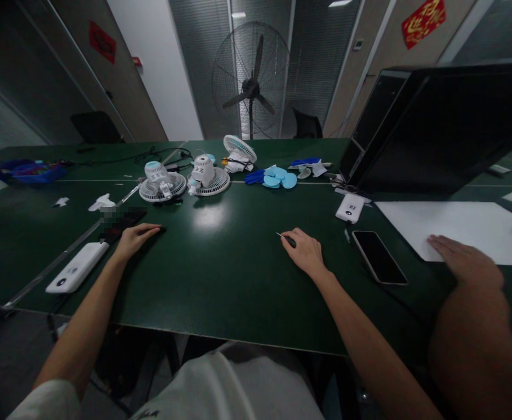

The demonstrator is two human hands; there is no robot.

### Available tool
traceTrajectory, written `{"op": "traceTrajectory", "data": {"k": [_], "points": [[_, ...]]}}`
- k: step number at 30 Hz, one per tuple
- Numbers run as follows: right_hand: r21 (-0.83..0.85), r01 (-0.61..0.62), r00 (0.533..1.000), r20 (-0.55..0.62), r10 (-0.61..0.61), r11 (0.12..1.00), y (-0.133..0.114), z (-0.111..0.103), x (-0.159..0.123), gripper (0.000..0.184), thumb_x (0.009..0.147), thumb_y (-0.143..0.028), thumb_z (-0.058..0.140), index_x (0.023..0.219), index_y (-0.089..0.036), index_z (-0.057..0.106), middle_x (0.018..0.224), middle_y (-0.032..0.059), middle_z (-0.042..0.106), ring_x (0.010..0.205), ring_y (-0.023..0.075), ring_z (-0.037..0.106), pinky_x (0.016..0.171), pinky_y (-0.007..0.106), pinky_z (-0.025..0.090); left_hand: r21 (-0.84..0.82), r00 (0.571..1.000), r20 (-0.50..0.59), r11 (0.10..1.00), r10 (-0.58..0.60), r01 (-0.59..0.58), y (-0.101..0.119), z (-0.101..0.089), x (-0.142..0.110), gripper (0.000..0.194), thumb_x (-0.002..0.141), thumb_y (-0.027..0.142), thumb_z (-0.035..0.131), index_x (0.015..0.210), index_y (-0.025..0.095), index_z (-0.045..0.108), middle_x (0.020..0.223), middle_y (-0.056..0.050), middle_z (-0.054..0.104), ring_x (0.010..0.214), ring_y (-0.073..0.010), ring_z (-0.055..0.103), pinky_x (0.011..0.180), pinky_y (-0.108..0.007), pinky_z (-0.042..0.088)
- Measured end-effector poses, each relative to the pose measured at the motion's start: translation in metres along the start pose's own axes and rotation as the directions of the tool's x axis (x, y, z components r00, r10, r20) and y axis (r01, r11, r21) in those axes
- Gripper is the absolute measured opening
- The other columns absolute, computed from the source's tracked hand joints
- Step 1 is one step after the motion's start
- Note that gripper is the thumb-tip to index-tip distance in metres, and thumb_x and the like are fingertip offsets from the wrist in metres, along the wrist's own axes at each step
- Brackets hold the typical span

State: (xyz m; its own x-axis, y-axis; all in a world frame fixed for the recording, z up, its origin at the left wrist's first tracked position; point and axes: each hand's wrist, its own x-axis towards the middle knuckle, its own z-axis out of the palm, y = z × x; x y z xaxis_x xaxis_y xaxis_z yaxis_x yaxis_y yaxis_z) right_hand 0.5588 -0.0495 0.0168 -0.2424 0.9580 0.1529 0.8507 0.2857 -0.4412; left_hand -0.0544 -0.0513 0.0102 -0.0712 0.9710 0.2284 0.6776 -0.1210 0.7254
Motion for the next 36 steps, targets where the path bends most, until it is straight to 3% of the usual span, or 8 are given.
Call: {"op": "traceTrajectory", "data": {"k": [7,13,17,22,28,32,36], "points": [[0.004,-0.005,1.000,0.009,0.005,1.000,-0.005,-0.004,-0.001,0.041,0.107,-0.054,0.045,0.126,-0.029,0.071,0.119,0.0071,0.070,0.092,0.0241,0.069,0.072,0.038,0.054,-0.051,1.000,0.013,0.999,-0.015,0.016,-0.003,-0.001,0.001,0.068,0.077,0.075,0.077,0.113,0.018,0.083,0.122,-0.017,0.077,0.117,-0.0356,0.070,0.112,-0.050,0.046],[-0.019,0.005,1.000,-0.014,-0.005,1.000,-0.003,-0.001,0.000,0.040,0.107,-0.053,0.045,0.124,-0.030,0.073,0.119,0.0063,0.071,0.093,0.0245,0.070,0.072,0.038,0.054,-0.016,0.999,-0.031,1.000,-0.007,0.007,0.018,0.003,-0.004,0.076,0.073,0.082,0.074,0.113,0.018,0.083,0.119,-0.017,0.078,0.112,-0.0355,0.071,0.106,-0.048,0.051],[-0.034,-0.001,1.000,-0.014,0.000,0.999,0.000,0.001,0.001,0.040,0.107,-0.054,0.045,0.124,-0.031,0.073,0.118,0.0060,0.071,0.093,0.0247,0.070,0.070,0.036,0.053,0.008,0.999,-0.043,1.000,-0.016,0.016,0.028,0.004,-0.006,0.072,0.074,0.081,0.073,0.107,0.018,0.084,0.114,-0.016,0.079,0.108,-0.0342,0.074,0.101,-0.046,0.055],[-0.018,0.003,1.000,0.000,-0.003,1.000,0.000,0.000,0.001,0.041,0.107,-0.055,0.045,0.125,-0.030,0.073,0.118,0.0064,0.070,0.091,0.0240,0.069,0.071,0.037,0.054,0.044,0.995,-0.091,0.998,-0.029,0.033,0.018,0.003,-0.006,0.062,0.075,0.076,0.076,0.101,0.020,0.084,0.110,-0.013,0.080,0.108,-0.0348,0.074,0.102,-0.046,0.055],[0.004,0.012,1.000,0.009,-0.012,1.000,0.000,-0.001,0.000,0.043,0.107,-0.057,0.044,0.127,-0.030,0.072,0.118,0.0075,0.070,0.089,0.0234,0.068,0.069,0.036,0.054,0.206,0.992,-0.071,0.975,0.103,-0.086,0.008,0.003,-0.005,0.054,0.086,0.072,0.066,0.102,0.023,0.082,0.110,-0.012,0.080,0.104,-0.0324,0.075,0.101,-0.044,0.056],[-0.006,0.006,1.000,0.023,-0.006,1.000,-0.002,-0.002,-0.001,0.043,0.107,-0.056,0.044,0.127,-0.030,0.072,0.119,0.0077,0.070,0.090,0.0236,0.069,0.068,0.036,0.055,0.386,0.981,-0.012,0.906,0.192,-0.172,0.016,0.004,-0.004,0.047,0.093,0.065,0.059,0.101,0.023,0.081,0.109,-0.013,0.079,0.103,-0.0323,0.073,0.099,-0.043,0.055],[-0.019,0.037,0.999,0.018,-0.037,0.999,-0.003,-0.001,-0.001,0.044,0.108,-0.055,0.044,0.128,-0.029,0.072,0.120,0.0078,0.070,0.092,0.0239,0.070,0.069,0.036,0.055,0.406,0.973,0.031,0.887,0.227,-0.220,0.029,0.014,-0.005,0.047,0.097,0.062,0.054,0.106,0.024,0.081,0.115,-0.013,0.078,0.108,-0.0322,0.071,0.102,-0.043,0.053]]}}
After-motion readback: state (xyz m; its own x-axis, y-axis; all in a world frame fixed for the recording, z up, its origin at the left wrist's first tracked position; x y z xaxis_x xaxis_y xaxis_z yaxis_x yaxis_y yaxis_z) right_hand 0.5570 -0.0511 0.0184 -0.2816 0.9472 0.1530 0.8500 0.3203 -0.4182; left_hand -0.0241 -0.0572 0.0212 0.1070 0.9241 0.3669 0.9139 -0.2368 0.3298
